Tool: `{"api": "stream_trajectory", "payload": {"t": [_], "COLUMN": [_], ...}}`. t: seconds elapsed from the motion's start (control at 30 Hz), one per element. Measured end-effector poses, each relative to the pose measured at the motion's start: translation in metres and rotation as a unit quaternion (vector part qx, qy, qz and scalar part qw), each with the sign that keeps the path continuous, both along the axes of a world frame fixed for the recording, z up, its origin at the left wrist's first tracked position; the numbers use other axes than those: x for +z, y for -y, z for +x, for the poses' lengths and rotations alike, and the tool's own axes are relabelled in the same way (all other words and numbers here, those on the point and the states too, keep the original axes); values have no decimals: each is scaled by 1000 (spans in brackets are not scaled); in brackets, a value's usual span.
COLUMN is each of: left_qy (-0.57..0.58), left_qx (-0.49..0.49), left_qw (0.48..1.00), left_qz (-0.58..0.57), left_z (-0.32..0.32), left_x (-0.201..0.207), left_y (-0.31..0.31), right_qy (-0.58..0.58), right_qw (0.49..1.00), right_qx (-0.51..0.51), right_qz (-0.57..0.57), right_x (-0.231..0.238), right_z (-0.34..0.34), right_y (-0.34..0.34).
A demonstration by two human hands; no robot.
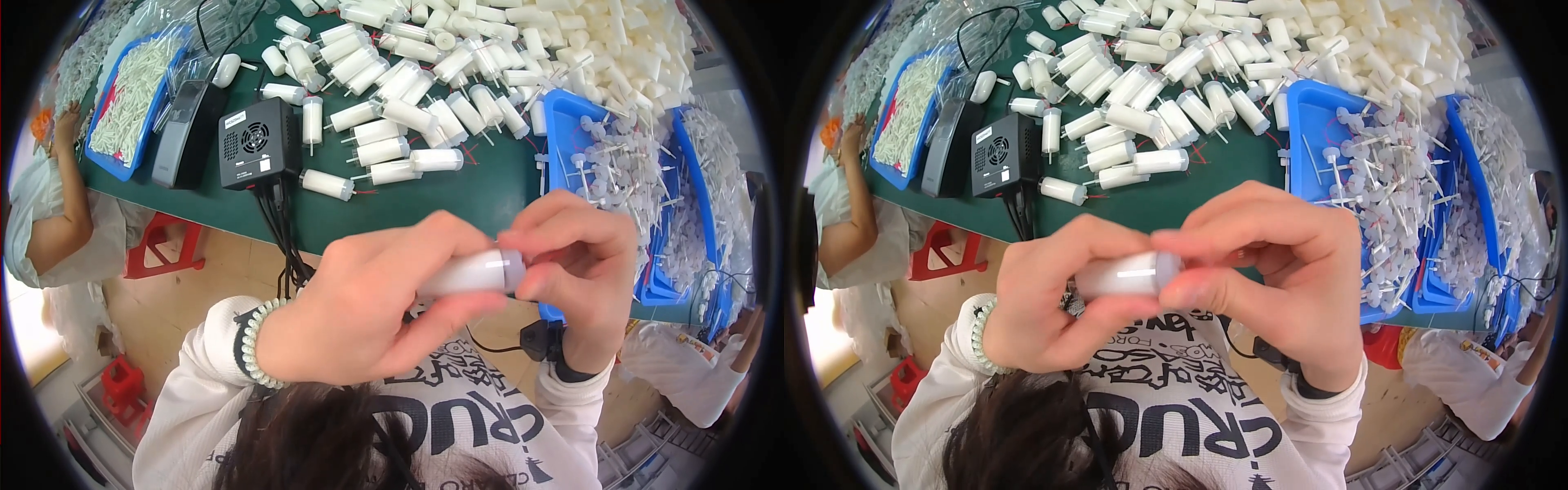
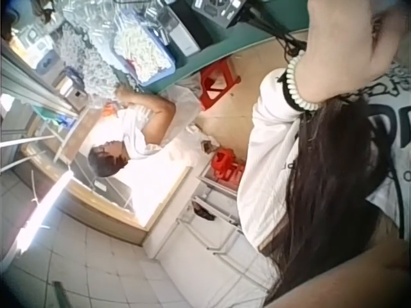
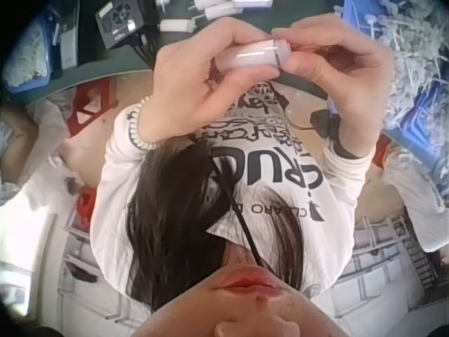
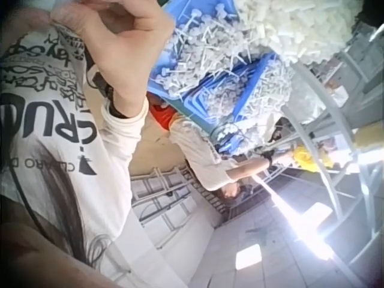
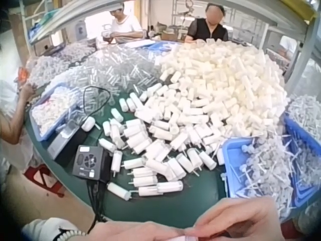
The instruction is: The recorder is assembling small plastic components, possibly for a motor or electronic device, on a factory production line.
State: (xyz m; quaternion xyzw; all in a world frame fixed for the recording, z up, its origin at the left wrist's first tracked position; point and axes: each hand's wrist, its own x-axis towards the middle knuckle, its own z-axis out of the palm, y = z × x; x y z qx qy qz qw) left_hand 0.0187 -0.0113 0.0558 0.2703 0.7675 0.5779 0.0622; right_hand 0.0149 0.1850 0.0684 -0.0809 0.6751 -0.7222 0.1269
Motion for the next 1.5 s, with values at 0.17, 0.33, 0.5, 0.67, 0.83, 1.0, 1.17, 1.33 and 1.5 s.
{"api": "stream_trajectory", "payload": {"t": [0.17, 0.33, 0.5, 0.67, 0.83, 1.0, 1.17, 1.33, 1.5], "left_qy": [-8, 96, 111, 92, -36, -1, 126, 203, 56], "left_qx": [-1, -43, -55, -56, 7, -15, -79, -62, -79], "left_qw": [1000, 994, 992, 994, 999, 1000, 989, 977, 995], "left_qz": [-21, 40, 28, -1, -19, 4, 24, 14, 35], "left_z": [-2, -1, -1, 3, 6, -1, -4, -10, -43], "left_x": [0, 0, 5, -1, -14, -9, 1, 3, 10], "left_y": [2, 3, 6, 4, -1, 0, 3, 0, -6], "right_qy": [-27, -70, -127, -164, -208, -209, -70, -87, 87], "right_qw": [998, 997, 987, 976, 966, 975, 996, 996, 964], "right_qx": [-45, -26, -6, 1, 20, -14, -54, -5, -6], "right_qz": [-40, -7, 93, 145, 153, 78, 13, -11, -250], "right_x": [-4, -6, 4, 4, -7, -15, -9, -25, -16], "right_z": [0, 1, 0, 3, 3, 4, 8, -1, 1], "right_y": [5, -1, -1, 1, 2, 2, -1, -6, -6]}}
